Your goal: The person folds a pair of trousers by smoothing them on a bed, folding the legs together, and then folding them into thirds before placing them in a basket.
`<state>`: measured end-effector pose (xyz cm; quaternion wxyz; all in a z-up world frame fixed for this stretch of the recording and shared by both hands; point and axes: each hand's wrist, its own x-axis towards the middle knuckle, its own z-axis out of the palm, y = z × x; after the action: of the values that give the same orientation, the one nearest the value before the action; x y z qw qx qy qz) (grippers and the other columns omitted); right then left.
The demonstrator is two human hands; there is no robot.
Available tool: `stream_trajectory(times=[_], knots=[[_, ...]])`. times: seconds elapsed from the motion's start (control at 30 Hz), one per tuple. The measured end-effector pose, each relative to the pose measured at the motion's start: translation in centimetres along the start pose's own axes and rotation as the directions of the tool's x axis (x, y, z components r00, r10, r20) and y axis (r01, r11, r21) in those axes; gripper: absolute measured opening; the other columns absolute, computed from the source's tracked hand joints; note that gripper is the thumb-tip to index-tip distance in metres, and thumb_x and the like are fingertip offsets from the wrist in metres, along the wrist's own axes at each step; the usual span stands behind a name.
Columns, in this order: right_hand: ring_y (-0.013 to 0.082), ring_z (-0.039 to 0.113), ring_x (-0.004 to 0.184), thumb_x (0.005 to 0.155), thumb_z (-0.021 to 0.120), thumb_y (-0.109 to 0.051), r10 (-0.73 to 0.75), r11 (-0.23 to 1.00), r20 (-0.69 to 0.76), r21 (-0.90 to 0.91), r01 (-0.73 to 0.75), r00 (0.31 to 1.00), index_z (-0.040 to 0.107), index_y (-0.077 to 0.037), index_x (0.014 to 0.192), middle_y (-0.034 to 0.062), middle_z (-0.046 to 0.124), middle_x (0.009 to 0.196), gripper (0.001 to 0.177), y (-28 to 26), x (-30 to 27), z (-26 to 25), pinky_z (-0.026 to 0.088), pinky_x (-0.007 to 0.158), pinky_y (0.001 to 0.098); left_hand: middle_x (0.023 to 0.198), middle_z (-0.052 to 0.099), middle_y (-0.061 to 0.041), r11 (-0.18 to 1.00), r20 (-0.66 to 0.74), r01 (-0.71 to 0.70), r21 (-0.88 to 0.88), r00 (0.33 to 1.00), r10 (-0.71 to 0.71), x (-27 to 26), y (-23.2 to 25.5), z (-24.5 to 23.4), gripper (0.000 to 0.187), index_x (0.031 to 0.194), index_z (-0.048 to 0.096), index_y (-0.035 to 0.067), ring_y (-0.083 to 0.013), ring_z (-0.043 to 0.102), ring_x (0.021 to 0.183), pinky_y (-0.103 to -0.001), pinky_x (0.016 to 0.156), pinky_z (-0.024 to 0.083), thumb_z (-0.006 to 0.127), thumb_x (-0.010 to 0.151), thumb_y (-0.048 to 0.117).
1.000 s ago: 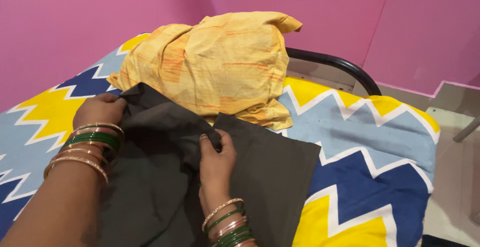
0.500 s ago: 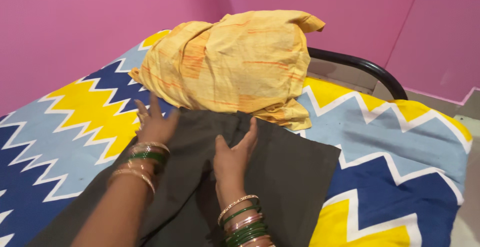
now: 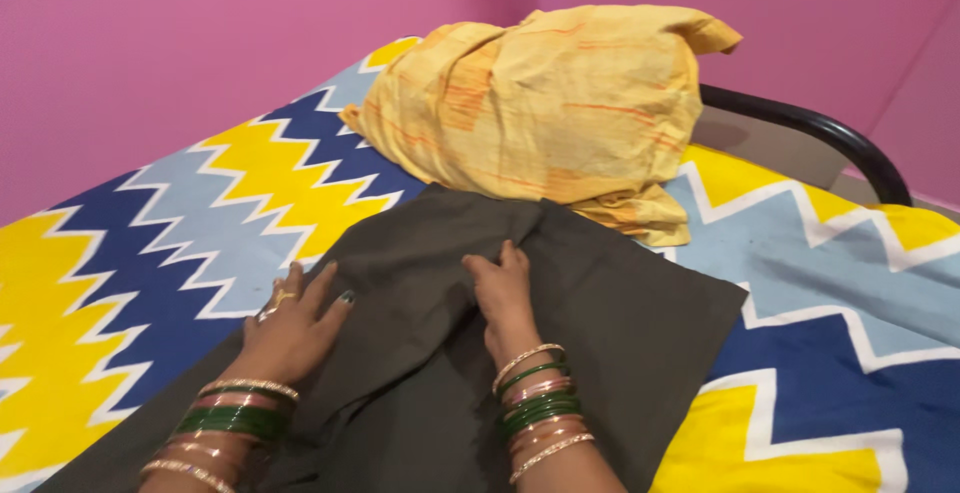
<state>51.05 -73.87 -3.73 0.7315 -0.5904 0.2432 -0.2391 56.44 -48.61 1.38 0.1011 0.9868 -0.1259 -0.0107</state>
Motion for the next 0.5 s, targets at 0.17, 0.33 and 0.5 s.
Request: stream_trajectory(times=[0.17,0.33,0.5], knots=[[0.0266,0.024,0.154,0.079,0.072,-0.023,-0.033,0.995,0.009,0.090,0.032,0.999,0.021,0.003,0.158,0.0124,0.018,0.169,0.097,0.8,0.6,-0.2,0.026,0.121,0.0338,0.172,0.004,-0.005,0.995,0.055,0.085,0.053,0.995,-0.088,-5.0,-2.8,0.0,0.071,0.158,0.025,0.042,-0.0313,0.003,0.158,-0.069,0.120,0.013,0.049,0.094,0.059],[0.0251,0.014,0.157,0.079,0.074,-0.021,-0.085,0.992,-0.006,0.089,0.085,0.996,0.016,0.002,0.158,0.0091,0.008,0.171,0.100,-0.6,0.3,-0.8,0.021,0.122,0.0337,0.170,0.002,-0.007,0.985,0.122,-0.051,0.162,0.992,0.031,-9.3,-0.2,1.3,0.070,0.158,0.023,0.042,-0.0327,0.001,0.157,-0.068,0.119,0.012,0.050,0.095,0.057],[0.0348,0.008,0.155,0.084,0.075,-0.022,-0.074,0.959,-0.167,-0.281,0.025,0.983,0.014,-0.004,0.160,0.0177,-0.003,0.170,0.099,-2.5,-0.7,-0.7,0.020,0.122,0.0394,0.169,0.001,-0.006,0.973,0.070,-0.059,0.224,0.997,0.044,-12.2,2.0,0.3,0.073,0.161,0.023,0.043,-0.0327,0.002,0.155,-0.069,0.117,0.010,0.050,0.095,0.056]])
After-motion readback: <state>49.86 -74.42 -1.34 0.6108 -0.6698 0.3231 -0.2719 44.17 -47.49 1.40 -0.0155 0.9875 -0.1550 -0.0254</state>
